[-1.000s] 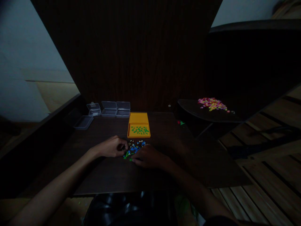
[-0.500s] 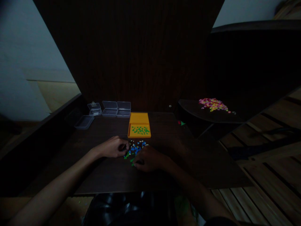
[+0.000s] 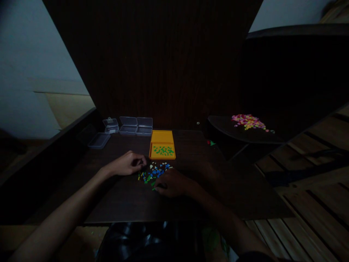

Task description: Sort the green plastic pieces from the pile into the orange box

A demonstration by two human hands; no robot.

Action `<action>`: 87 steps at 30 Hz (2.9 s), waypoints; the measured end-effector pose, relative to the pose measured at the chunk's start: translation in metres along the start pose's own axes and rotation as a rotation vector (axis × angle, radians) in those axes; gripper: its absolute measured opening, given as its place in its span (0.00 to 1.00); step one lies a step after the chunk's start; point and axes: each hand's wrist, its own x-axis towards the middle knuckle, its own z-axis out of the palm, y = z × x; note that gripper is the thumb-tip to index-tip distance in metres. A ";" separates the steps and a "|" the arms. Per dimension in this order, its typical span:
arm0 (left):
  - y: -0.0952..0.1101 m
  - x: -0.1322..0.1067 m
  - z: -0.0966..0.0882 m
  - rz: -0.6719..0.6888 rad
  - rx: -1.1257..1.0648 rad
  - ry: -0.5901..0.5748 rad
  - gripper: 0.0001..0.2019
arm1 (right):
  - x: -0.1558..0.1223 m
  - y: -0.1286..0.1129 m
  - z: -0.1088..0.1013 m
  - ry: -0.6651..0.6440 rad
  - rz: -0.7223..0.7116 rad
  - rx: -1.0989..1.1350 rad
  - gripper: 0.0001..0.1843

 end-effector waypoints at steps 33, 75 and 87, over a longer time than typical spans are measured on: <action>0.011 0.002 0.015 0.122 -0.010 -0.143 0.10 | -0.001 0.000 -0.011 -0.053 0.136 0.011 0.09; 0.014 0.002 0.015 0.106 0.032 -0.126 0.09 | -0.001 0.004 -0.005 -0.053 0.083 0.195 0.10; 0.021 0.003 0.019 0.155 -0.039 -0.167 0.08 | -0.001 0.005 -0.009 -0.063 0.065 0.123 0.09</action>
